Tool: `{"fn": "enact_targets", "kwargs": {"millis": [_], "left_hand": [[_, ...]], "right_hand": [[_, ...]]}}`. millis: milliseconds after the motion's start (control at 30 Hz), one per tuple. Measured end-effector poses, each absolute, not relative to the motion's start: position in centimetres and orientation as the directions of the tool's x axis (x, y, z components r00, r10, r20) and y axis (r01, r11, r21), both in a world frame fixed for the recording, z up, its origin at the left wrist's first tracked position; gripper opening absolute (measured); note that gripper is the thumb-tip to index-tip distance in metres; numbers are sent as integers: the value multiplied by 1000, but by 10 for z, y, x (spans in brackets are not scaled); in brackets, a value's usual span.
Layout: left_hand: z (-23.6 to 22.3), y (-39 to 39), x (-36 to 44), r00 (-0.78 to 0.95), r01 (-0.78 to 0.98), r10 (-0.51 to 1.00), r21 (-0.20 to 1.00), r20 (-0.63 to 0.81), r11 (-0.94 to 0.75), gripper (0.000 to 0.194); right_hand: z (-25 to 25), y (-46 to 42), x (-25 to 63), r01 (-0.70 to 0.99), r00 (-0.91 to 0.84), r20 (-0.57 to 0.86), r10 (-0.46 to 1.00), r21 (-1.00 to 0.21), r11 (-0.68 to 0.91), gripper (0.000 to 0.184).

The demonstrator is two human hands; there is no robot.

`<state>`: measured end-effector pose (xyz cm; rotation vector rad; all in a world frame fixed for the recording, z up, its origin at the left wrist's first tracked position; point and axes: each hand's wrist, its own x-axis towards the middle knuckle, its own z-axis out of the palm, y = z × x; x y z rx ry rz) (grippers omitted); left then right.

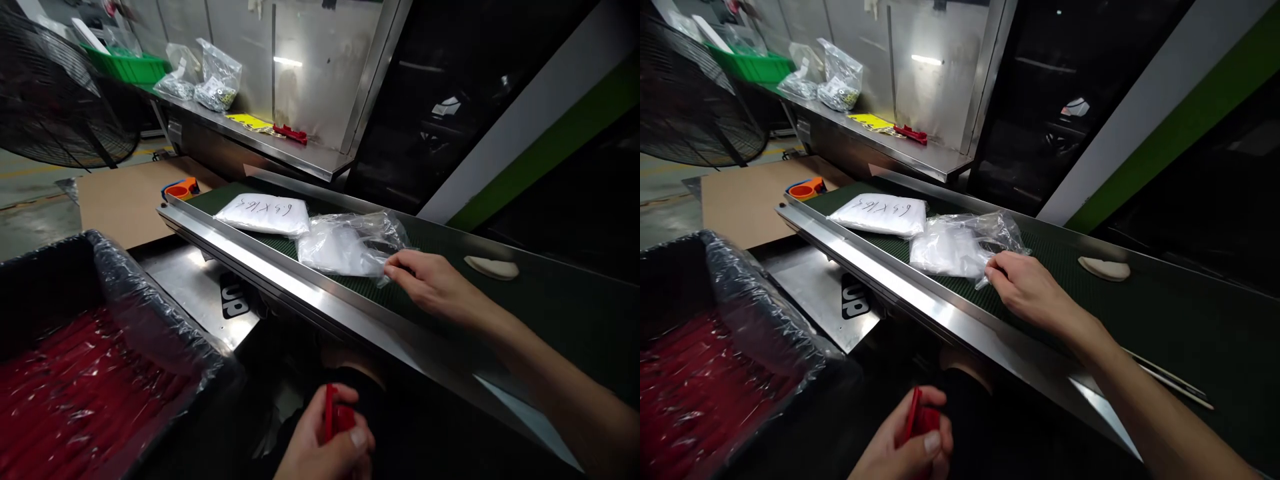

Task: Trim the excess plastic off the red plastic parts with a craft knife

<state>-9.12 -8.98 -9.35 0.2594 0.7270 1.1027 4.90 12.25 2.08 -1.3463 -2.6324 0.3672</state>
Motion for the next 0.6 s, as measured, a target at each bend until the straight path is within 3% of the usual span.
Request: {"fn": "enact_targets", "kwargs": {"millis": [233,333,500,600], "left_hand": [[-34,-62,-77,-18,-669,955,713,-295,208,48],[-35,-69,-71,-45,-584,951,780,-305,223,38],[-54,-90,-66,26,-420,896,809,-443,412,32],[-60,-97,-64,105,-364,869,795,-483,486,37]], "right_hand": [[19,12,73,623,-591,199,782,-504,599,24],[-2,-23,87,602,-578,121,807,-604,522,24],[-42,-62,104,635,-311,29,950,-737,231,13],[-55,-80,104,501,-422,-203,883,-865,40,21]]}}
